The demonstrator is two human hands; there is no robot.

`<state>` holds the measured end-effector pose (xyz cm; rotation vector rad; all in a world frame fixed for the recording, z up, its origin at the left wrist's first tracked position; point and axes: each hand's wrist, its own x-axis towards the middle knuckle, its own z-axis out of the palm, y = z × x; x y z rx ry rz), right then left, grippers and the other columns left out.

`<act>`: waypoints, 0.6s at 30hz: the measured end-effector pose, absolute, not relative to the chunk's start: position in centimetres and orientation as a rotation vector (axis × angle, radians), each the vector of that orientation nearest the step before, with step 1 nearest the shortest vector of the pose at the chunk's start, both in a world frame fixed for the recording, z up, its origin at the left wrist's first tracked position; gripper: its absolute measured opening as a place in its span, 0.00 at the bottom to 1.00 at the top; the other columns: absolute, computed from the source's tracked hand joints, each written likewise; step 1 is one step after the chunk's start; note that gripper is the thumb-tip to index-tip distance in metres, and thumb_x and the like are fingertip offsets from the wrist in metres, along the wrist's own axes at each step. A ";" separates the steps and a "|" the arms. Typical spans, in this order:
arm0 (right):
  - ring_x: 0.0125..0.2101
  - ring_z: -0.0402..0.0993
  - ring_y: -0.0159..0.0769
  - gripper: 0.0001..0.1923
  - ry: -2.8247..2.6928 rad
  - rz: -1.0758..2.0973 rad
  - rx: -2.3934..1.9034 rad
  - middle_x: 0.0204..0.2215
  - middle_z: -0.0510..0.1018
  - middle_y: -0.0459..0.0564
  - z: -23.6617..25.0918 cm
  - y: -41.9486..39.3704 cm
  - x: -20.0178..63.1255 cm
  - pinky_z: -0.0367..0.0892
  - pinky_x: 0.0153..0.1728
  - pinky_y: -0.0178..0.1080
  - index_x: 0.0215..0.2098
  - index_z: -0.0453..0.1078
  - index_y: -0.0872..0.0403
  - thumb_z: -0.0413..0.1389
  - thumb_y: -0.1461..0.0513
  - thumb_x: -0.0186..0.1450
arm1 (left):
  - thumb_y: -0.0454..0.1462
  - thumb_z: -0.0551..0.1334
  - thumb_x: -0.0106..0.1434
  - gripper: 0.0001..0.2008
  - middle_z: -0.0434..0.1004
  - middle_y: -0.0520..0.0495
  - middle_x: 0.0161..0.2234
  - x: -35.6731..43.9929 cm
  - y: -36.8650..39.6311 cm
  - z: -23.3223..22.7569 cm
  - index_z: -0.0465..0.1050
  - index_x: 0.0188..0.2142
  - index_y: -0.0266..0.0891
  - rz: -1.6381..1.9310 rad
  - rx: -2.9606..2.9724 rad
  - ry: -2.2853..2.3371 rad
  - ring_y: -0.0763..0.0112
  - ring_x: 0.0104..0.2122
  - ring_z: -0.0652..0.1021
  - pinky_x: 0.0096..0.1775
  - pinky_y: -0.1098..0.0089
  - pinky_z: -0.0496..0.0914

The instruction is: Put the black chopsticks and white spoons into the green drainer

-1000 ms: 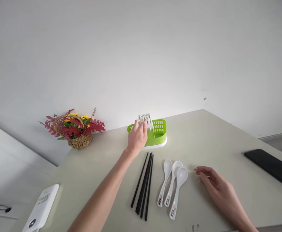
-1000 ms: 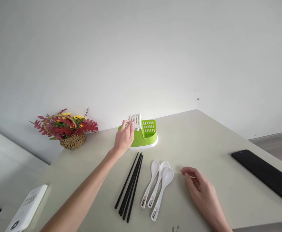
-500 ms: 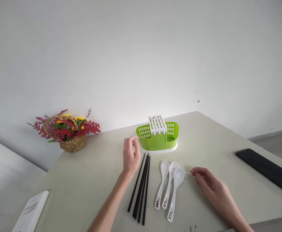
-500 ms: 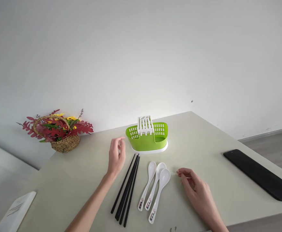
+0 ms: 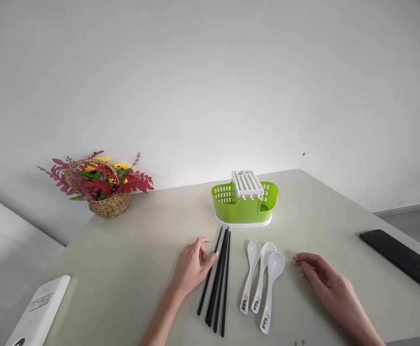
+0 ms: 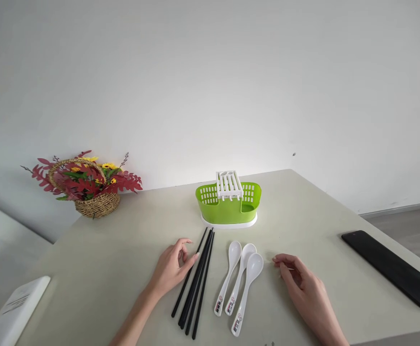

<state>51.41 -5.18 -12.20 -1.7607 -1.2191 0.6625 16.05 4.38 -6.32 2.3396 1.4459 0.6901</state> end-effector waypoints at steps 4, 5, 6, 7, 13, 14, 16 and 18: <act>0.40 0.82 0.39 0.19 -1.204 0.664 -1.764 0.43 0.84 0.47 -12.1 -5.2 51.3 0.74 0.42 0.35 0.45 0.74 0.46 0.53 0.44 0.65 | 0.50 0.58 0.70 0.17 0.70 0.53 0.29 16.0 4.2 -6.5 0.67 0.51 0.44 0.652 2.443 1.442 0.65 0.31 0.75 0.41 0.63 0.71; 0.41 0.82 0.39 0.19 -1.202 0.668 -1.763 0.43 0.84 0.47 -12.1 -5.2 51.3 0.74 0.43 0.35 0.45 0.74 0.45 0.53 0.44 0.65 | 0.50 0.58 0.70 0.17 0.70 0.53 0.28 16.0 4.2 -6.6 0.67 0.51 0.43 0.649 2.457 1.441 0.65 0.31 0.75 0.41 0.63 0.71; 0.41 0.82 0.39 0.19 -1.201 0.669 -1.762 0.43 0.84 0.47 -12.1 -5.2 51.3 0.74 0.43 0.34 0.45 0.74 0.45 0.53 0.44 0.65 | 0.50 0.58 0.70 0.17 0.70 0.53 0.28 16.0 4.1 -6.6 0.67 0.51 0.43 0.649 2.465 1.441 0.64 0.31 0.75 0.41 0.63 0.71; 0.41 0.82 0.39 0.19 -1.202 0.668 -1.764 0.43 0.84 0.47 -12.1 -5.1 51.3 0.74 0.43 0.34 0.45 0.74 0.45 0.53 0.44 0.65 | 0.49 0.58 0.70 0.16 0.70 0.53 0.28 15.9 4.1 -6.7 0.67 0.51 0.43 0.653 2.469 1.440 0.64 0.31 0.75 0.41 0.62 0.71; 0.39 0.82 0.38 0.19 -1.219 0.650 -1.807 0.43 0.84 0.45 -12.1 -5.2 51.4 0.74 0.42 0.34 0.46 0.74 0.45 0.52 0.45 0.66 | 0.46 0.57 0.71 0.13 0.71 0.52 0.29 15.9 4.0 -6.8 0.68 0.50 0.43 0.715 2.478 1.414 0.64 0.32 0.76 0.42 0.62 0.72; 0.39 0.82 0.38 0.19 -1.221 0.646 -1.805 0.43 0.84 0.45 -12.1 -5.2 51.4 0.74 0.41 0.34 0.45 0.74 0.45 0.52 0.45 0.66 | 0.46 0.57 0.72 0.13 0.71 0.52 0.29 15.8 3.9 -6.9 0.68 0.50 0.43 0.720 2.481 1.413 0.64 0.33 0.76 0.42 0.61 0.72; 0.39 0.82 0.38 0.19 -1.224 0.636 -1.792 0.43 0.84 0.46 -12.0 -5.2 51.3 0.74 0.41 0.35 0.45 0.74 0.45 0.53 0.45 0.65 | 0.45 0.57 0.72 0.12 0.71 0.52 0.29 15.8 3.7 -7.0 0.68 0.49 0.43 0.729 2.490 1.412 0.63 0.34 0.76 0.43 0.61 0.72; 0.39 0.82 0.39 0.19 -1.222 0.632 -1.773 0.43 0.85 0.47 -11.9 -5.2 51.2 0.75 0.40 0.35 0.45 0.74 0.46 0.53 0.45 0.65 | 0.45 0.56 0.72 0.11 0.71 0.52 0.30 15.8 3.4 -7.0 0.67 0.49 0.43 0.739 2.495 1.414 0.63 0.34 0.76 0.43 0.60 0.73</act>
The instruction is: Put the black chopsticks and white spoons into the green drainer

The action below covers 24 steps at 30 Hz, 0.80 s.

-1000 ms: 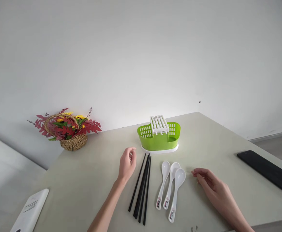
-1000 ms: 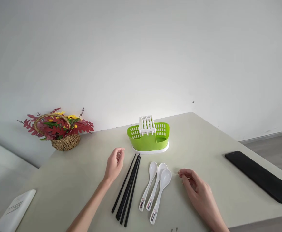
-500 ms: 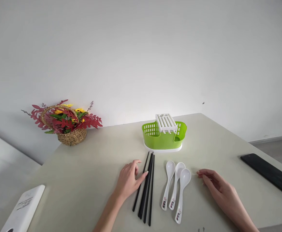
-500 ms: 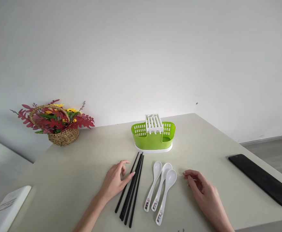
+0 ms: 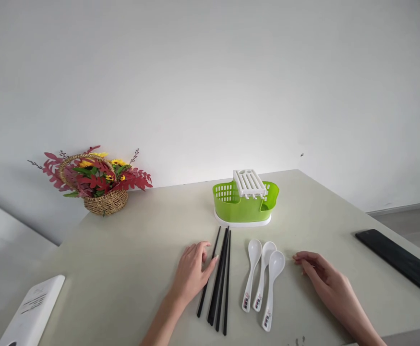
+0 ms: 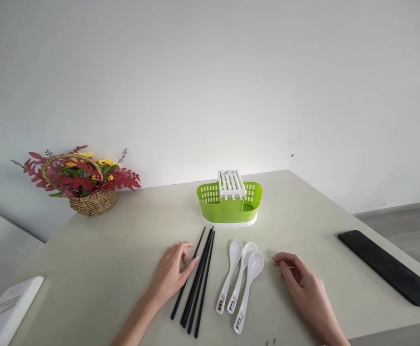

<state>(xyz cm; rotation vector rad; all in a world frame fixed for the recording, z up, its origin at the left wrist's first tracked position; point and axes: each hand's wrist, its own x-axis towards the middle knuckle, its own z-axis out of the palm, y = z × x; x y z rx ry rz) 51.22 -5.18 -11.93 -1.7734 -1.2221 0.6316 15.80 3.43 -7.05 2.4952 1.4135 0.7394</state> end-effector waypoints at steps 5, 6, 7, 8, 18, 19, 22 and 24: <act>0.38 0.82 0.40 0.19 -1.227 0.614 -1.768 0.43 0.85 0.48 -12.1 -5.1 51.2 0.76 0.41 0.36 0.45 0.75 0.46 0.53 0.46 0.65 | 0.46 0.53 0.74 0.14 0.71 0.51 0.31 16.0 2.5 -7.0 0.65 0.52 0.42 0.733 2.531 1.385 0.62 0.34 0.76 0.43 0.59 0.73; 0.38 0.82 0.39 0.19 -1.231 0.610 -1.769 0.43 0.85 0.48 -12.1 -5.1 51.3 0.75 0.40 0.36 0.45 0.75 0.46 0.53 0.46 0.65 | 0.47 0.53 0.74 0.15 0.71 0.51 0.31 16.1 2.3 -6.9 0.64 0.52 0.42 0.725 2.535 1.372 0.62 0.35 0.76 0.43 0.58 0.73; 0.37 0.82 0.39 0.19 -1.234 0.610 -1.768 0.43 0.85 0.48 -12.2 -5.2 51.3 0.75 0.40 0.36 0.45 0.75 0.46 0.53 0.46 0.65 | 0.48 0.54 0.74 0.16 0.71 0.51 0.31 16.1 2.1 -6.8 0.63 0.53 0.42 0.717 2.534 1.360 0.62 0.35 0.76 0.44 0.57 0.72; 0.37 0.82 0.39 0.19 -1.236 0.612 -1.765 0.43 0.85 0.48 -12.1 -5.2 51.3 0.75 0.40 0.36 0.45 0.75 0.46 0.53 0.46 0.65 | 0.49 0.55 0.73 0.17 0.71 0.51 0.31 16.2 1.9 -6.7 0.63 0.54 0.42 0.710 2.530 1.353 0.62 0.35 0.75 0.45 0.57 0.72; 0.38 0.81 0.38 0.17 -1.263 0.612 -1.748 0.40 0.85 0.46 -11.3 -5.3 51.0 0.74 0.40 0.35 0.44 0.75 0.46 0.52 0.47 0.67 | 0.45 0.56 0.72 0.15 0.73 0.49 0.32 15.9 0.8 -6.3 0.66 0.54 0.43 0.757 2.426 1.316 0.61 0.36 0.77 0.47 0.56 0.72; 0.38 0.81 0.38 0.17 -1.264 0.618 -1.750 0.41 0.85 0.46 -11.4 -5.3 51.0 0.73 0.40 0.35 0.44 0.75 0.46 0.52 0.47 0.67 | 0.44 0.56 0.72 0.14 0.74 0.49 0.32 15.9 0.7 -6.2 0.66 0.54 0.43 0.759 2.421 1.315 0.61 0.36 0.77 0.47 0.56 0.72; 0.38 0.81 0.37 0.17 -1.257 0.632 -1.767 0.42 0.84 0.45 -11.5 -5.3 51.0 0.73 0.40 0.34 0.44 0.74 0.45 0.51 0.47 0.67 | 0.42 0.54 0.73 0.13 0.73 0.48 0.33 15.8 0.6 -6.2 0.66 0.54 0.43 0.728 2.400 1.325 0.62 0.36 0.76 0.47 0.56 0.73; 0.38 0.81 0.38 0.17 -1.258 0.637 -1.771 0.42 0.84 0.45 -11.5 -5.3 51.0 0.73 0.40 0.35 0.45 0.74 0.45 0.51 0.47 0.67 | 0.42 0.53 0.73 0.13 0.73 0.48 0.34 15.9 0.6 -6.1 0.65 0.54 0.43 0.698 2.391 1.335 0.62 0.36 0.76 0.48 0.56 0.73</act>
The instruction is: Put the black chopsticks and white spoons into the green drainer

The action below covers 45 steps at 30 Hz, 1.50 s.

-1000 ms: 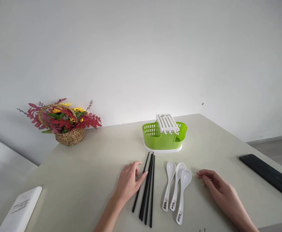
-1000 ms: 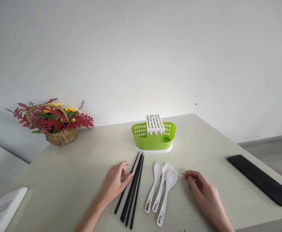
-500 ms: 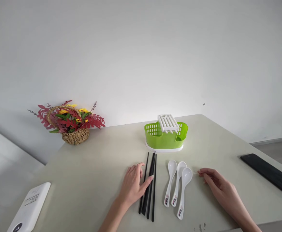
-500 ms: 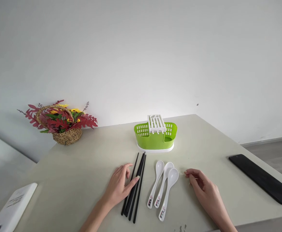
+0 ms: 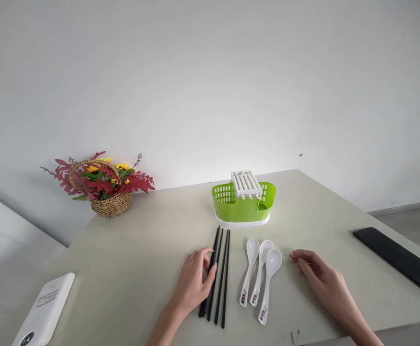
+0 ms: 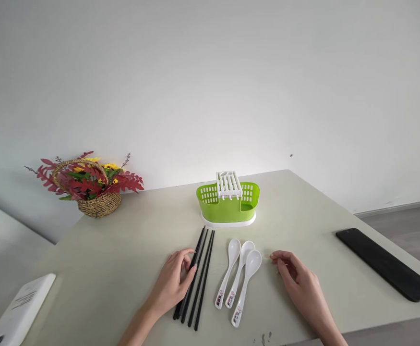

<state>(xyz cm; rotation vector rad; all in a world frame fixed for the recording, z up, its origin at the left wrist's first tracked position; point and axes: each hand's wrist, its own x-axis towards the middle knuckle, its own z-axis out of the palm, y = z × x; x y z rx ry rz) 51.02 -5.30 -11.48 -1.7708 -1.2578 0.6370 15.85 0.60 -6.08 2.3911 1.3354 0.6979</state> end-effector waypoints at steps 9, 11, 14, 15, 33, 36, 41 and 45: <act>0.39 0.82 0.39 0.17 -1.271 0.644 -1.759 0.42 0.84 0.46 -11.4 -5.4 51.0 0.73 0.40 0.35 0.45 0.74 0.45 0.51 0.47 0.68 | 0.40 0.51 0.73 0.13 0.72 0.49 0.33 15.7 0.7 -5.3 0.64 0.54 0.45 0.641 2.389 1.363 0.61 0.36 0.77 0.45 0.58 0.74; 0.40 0.82 0.39 0.17 -1.268 0.646 -1.759 0.42 0.84 0.47 -11.5 -5.4 51.1 0.74 0.41 0.35 0.45 0.74 0.45 0.51 0.46 0.68 | 0.40 0.50 0.72 0.14 0.72 0.50 0.32 15.6 0.8 -5.1 0.62 0.55 0.46 0.589 2.397 1.387 0.62 0.34 0.77 0.42 0.60 0.75; 0.40 0.82 0.40 0.17 -1.263 0.633 -1.757 0.42 0.84 0.48 -11.5 -5.3 51.1 0.74 0.39 0.35 0.45 0.74 0.45 0.51 0.46 0.67 | 0.39 0.49 0.72 0.13 0.70 0.51 0.31 15.5 0.9 -4.9 0.61 0.55 0.45 0.522 2.418 1.438 0.63 0.32 0.76 0.38 0.63 0.74; 0.40 0.82 0.41 0.17 -1.263 0.627 -1.757 0.42 0.85 0.48 -11.5 -5.3 51.1 0.75 0.39 0.35 0.44 0.74 0.45 0.52 0.46 0.67 | 0.38 0.50 0.72 0.13 0.70 0.51 0.30 15.6 0.9 -4.9 0.61 0.54 0.45 0.507 2.428 1.466 0.64 0.31 0.76 0.37 0.64 0.74; 0.40 0.82 0.41 0.18 -1.270 0.645 -1.766 0.43 0.85 0.49 -12.2 -5.3 51.4 0.75 0.38 0.35 0.45 0.74 0.45 0.52 0.45 0.67 | 0.38 0.48 0.70 0.13 0.76 0.44 0.31 12.4 2.4 -2.8 0.66 0.31 0.42 0.128 2.398 1.977 0.61 0.27 0.79 0.26 0.67 0.66; 0.40 0.83 0.41 0.18 -1.266 0.642 -1.783 0.43 0.85 0.48 -12.5 -5.3 51.4 0.75 0.39 0.35 0.46 0.74 0.45 0.53 0.45 0.67 | 0.42 0.47 0.73 0.14 0.79 0.49 0.31 12.1 2.1 -1.7 0.66 0.34 0.44 0.398 2.165 1.835 0.67 0.23 0.79 0.26 0.70 0.68; 0.40 0.82 0.40 0.18 -1.269 0.662 -1.782 0.44 0.85 0.46 -12.9 -5.3 51.7 0.75 0.40 0.35 0.47 0.74 0.45 0.53 0.46 0.66 | 0.48 0.56 0.71 0.12 0.84 0.47 0.39 12.6 1.3 -1.3 0.70 0.42 0.45 0.984 1.842 1.530 0.64 0.37 0.85 0.37 0.68 0.79; 0.42 0.83 0.41 0.19 -1.233 0.660 -1.721 0.45 0.84 0.48 -13.0 -5.3 51.6 0.76 0.41 0.36 0.46 0.73 0.46 0.52 0.46 0.66 | 0.48 0.63 0.68 0.13 0.85 0.44 0.43 13.3 0.8 -2.6 0.74 0.45 0.43 1.330 1.575 1.429 0.59 0.46 0.84 0.53 0.59 0.78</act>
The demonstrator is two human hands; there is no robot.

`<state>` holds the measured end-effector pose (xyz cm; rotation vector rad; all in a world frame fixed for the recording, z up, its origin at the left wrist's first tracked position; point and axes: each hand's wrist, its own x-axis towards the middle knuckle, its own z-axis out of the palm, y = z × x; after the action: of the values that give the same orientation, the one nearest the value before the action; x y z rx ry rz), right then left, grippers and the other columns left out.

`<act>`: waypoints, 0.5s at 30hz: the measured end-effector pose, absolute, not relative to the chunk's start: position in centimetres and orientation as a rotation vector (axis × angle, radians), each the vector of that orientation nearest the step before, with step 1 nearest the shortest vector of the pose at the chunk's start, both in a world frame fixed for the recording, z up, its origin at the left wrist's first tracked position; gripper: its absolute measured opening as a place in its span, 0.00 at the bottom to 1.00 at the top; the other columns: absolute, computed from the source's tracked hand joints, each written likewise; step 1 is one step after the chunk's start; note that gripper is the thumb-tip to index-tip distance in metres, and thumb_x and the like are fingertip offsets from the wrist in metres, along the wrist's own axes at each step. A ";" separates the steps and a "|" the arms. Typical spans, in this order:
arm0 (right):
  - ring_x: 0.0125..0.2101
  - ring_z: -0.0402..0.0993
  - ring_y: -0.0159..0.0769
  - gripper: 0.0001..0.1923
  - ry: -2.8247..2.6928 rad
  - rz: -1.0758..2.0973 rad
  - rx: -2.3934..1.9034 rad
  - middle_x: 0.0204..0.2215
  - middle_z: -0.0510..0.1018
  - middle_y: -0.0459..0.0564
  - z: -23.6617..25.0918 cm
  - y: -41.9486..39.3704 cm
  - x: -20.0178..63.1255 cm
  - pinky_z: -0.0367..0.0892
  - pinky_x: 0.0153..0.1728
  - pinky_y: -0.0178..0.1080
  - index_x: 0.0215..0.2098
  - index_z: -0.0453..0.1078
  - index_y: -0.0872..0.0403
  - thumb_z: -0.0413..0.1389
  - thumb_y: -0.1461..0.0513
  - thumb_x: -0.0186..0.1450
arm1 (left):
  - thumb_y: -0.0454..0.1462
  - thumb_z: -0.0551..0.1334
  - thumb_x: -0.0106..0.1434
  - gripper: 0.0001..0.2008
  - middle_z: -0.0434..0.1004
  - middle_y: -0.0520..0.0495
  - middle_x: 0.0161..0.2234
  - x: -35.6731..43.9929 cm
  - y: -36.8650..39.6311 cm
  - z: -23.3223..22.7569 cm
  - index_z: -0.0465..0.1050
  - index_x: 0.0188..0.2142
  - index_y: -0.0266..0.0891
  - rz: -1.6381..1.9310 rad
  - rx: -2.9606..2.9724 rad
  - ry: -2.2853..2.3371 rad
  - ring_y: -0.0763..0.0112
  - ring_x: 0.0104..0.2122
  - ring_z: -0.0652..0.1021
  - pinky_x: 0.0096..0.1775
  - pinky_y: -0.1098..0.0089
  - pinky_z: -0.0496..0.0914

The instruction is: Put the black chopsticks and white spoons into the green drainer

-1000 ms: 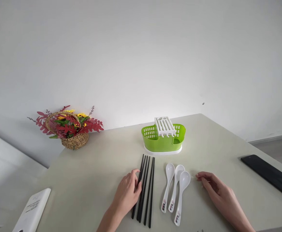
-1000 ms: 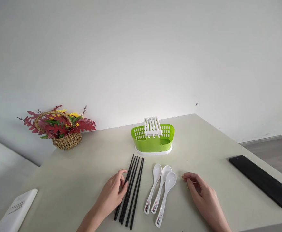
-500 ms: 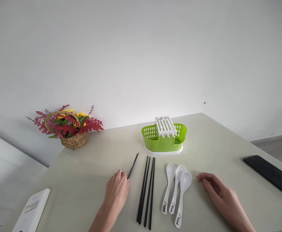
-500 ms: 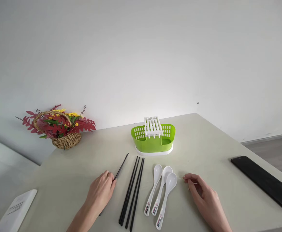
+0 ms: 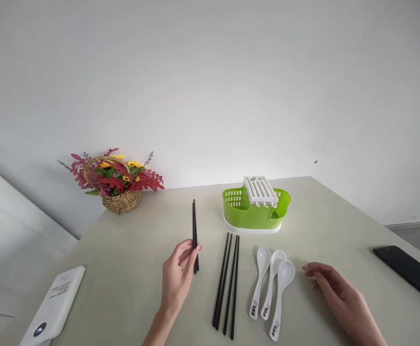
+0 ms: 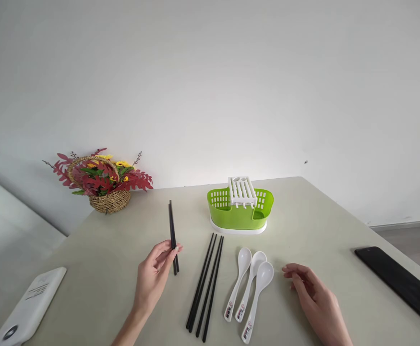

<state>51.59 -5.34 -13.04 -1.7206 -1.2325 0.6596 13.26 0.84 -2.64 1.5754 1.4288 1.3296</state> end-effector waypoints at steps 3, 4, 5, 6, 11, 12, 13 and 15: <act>0.40 0.83 0.42 0.17 -1.219 0.556 -1.753 0.43 0.84 0.48 -11.7 -5.5 50.1 0.76 0.32 0.35 0.45 0.73 0.46 0.52 0.47 0.67 | 0.47 0.65 0.67 0.14 0.85 0.43 0.45 13.5 0.5 -3.9 0.76 0.46 0.42 1.473 1.443 1.388 0.58 0.47 0.84 0.54 0.57 0.78; 0.39 0.83 0.41 0.16 -1.229 0.516 -1.769 0.43 0.84 0.48 -10.8 -5.5 49.2 0.74 0.28 0.33 0.45 0.73 0.45 0.52 0.47 0.67 | 0.47 0.65 0.67 0.14 0.85 0.43 0.45 13.5 0.4 -4.2 0.76 0.46 0.42 1.493 1.435 1.381 0.57 0.47 0.84 0.54 0.57 0.78; 0.39 0.82 0.41 0.16 -1.253 0.485 -1.756 0.44 0.83 0.49 -9.6 -5.5 48.1 0.71 0.24 0.32 0.45 0.73 0.45 0.51 0.48 0.68 | 0.47 0.65 0.67 0.14 0.85 0.43 0.45 13.5 0.3 -4.5 0.76 0.46 0.41 1.502 1.441 1.375 0.57 0.47 0.84 0.54 0.57 0.78; 0.41 0.82 0.42 0.15 -1.290 0.480 -1.721 0.45 0.83 0.50 -8.2 -5.4 46.9 0.69 0.21 0.31 0.45 0.73 0.45 0.51 0.48 0.68 | 0.47 0.65 0.67 0.14 0.85 0.43 0.45 13.5 0.1 -4.7 0.77 0.46 0.41 1.502 1.459 1.370 0.57 0.47 0.84 0.53 0.57 0.79; 0.41 0.78 0.41 0.13 -1.642 0.574 -1.371 0.44 0.80 0.53 -0.7 -4.2 40.0 0.72 0.26 0.33 0.48 0.72 0.45 0.49 0.51 0.73 | 0.46 0.64 0.69 0.12 0.86 0.45 0.44 13.0 -0.2 -5.3 0.78 0.45 0.43 1.462 1.584 1.359 0.59 0.45 0.85 0.49 0.61 0.81; 0.40 0.77 0.40 0.13 -1.717 0.616 -1.305 0.44 0.80 0.53 0.4 -3.8 38.7 0.72 0.27 0.33 0.50 0.71 0.46 0.48 0.52 0.74 | 0.45 0.63 0.69 0.12 0.86 0.45 0.44 12.9 -0.3 -5.4 0.78 0.46 0.42 1.457 1.604 1.354 0.60 0.45 0.85 0.48 0.62 0.81; 0.39 0.77 0.39 0.13 -1.746 0.645 -1.269 0.44 0.79 0.53 1.2 -3.4 37.4 0.72 0.27 0.34 0.51 0.70 0.46 0.48 0.53 0.74 | 0.45 0.63 0.70 0.12 0.86 0.45 0.44 12.8 -0.3 -5.5 0.78 0.46 0.42 1.454 1.622 1.349 0.60 0.45 0.85 0.48 0.63 0.81; 0.36 0.75 0.36 0.14 -1.779 0.678 -1.186 0.44 0.77 0.52 2.4 -2.4 35.0 0.71 0.27 0.34 0.55 0.67 0.46 0.48 0.54 0.75 | 0.44 0.62 0.70 0.11 0.86 0.45 0.44 12.7 -0.4 -5.6 0.78 0.46 0.42 1.445 1.647 1.351 0.61 0.45 0.85 0.48 0.65 0.80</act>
<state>34.97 -2.39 2.36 -1.1862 -1.7789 0.6779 12.67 -0.36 -5.61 1.6471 1.3513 1.4446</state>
